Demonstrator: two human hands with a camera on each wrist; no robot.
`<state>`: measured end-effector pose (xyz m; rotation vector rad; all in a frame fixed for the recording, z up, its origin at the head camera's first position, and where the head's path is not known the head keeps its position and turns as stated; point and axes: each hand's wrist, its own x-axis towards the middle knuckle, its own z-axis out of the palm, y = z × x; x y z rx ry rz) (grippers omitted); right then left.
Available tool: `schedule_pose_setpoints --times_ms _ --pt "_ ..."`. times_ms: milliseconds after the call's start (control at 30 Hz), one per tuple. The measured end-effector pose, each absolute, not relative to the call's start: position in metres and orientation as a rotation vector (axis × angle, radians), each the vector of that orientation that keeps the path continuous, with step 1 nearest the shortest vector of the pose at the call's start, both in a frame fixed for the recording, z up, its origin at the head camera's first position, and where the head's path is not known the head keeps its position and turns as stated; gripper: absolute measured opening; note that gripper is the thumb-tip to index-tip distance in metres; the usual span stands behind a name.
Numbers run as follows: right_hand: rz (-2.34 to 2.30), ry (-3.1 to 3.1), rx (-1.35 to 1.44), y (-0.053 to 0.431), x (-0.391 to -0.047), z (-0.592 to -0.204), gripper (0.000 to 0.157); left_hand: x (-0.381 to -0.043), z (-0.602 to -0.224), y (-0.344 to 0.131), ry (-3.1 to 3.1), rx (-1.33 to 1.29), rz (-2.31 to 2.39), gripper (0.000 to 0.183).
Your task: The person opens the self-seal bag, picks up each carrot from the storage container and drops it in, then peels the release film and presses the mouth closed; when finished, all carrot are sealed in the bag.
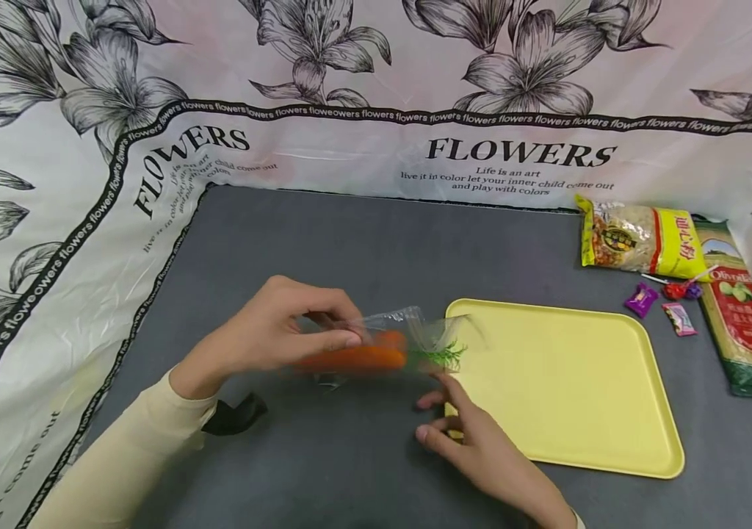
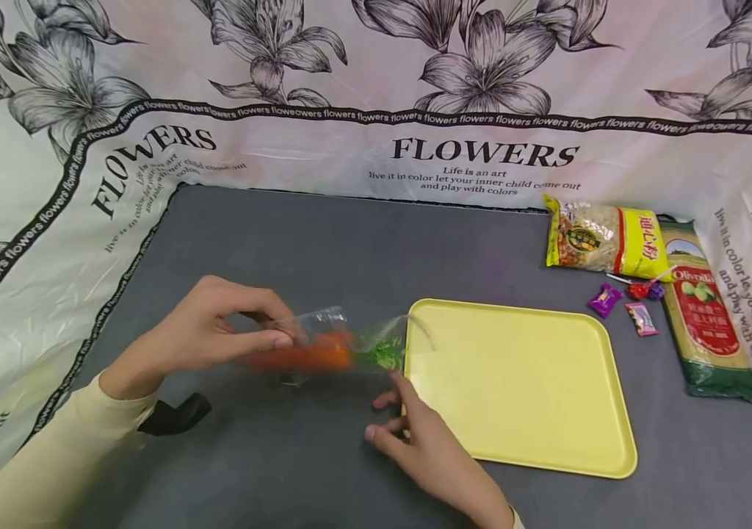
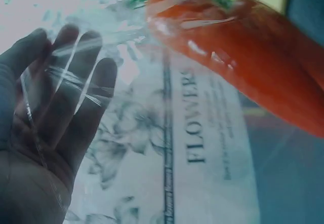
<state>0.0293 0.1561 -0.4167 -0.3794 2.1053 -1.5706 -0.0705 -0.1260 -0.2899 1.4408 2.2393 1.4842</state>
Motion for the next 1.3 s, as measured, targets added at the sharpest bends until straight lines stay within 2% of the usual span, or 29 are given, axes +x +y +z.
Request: schedule_pose_setpoints --times_ms 67,167,333,500,700,967,1100,1200,1300 --pt "-1.772 2.153 -0.383 0.154 0.022 -0.409 0.061 -0.064 -0.281 -0.122 2.194 1.473 1.598 0.018" --pt "-2.047 2.262 -0.558 0.157 0.010 -0.393 0.049 -0.056 -0.271 -0.115 2.140 1.478 1.762 0.016" --pt "-2.198 2.274 -0.881 0.164 0.001 -0.375 0.037 -0.047 -0.272 -0.108 2.083 1.304 1.989 0.012" --pt "-2.232 2.205 -0.925 0.162 0.006 -0.383 0.042 -0.040 -0.278 -0.106 2.056 1.184 2.071 0.012" --pt "-2.421 2.103 -1.016 0.163 0.003 -0.391 0.025 -0.035 -0.281 -0.109 2.018 1.126 2.121 0.014" --pt "-2.509 2.060 -1.159 0.171 0.006 -0.359 0.008 -0.027 -0.296 -0.117 1.710 0.892 2.320 0.013" --pt "-2.502 1.887 -1.043 0.182 0.009 -0.354 0.013 -0.026 -0.320 -0.120 1.554 0.649 2.403 0.009" --pt "-2.370 1.856 -0.683 0.191 0.005 -0.366 0.015 -0.032 -0.351 -0.122 1.539 0.420 2.355 0.008" --pt "-2.123 1.956 -0.346 0.196 -0.002 -0.390 0.012 -0.040 -0.390 -0.125 1.553 0.250 2.240 0.016"
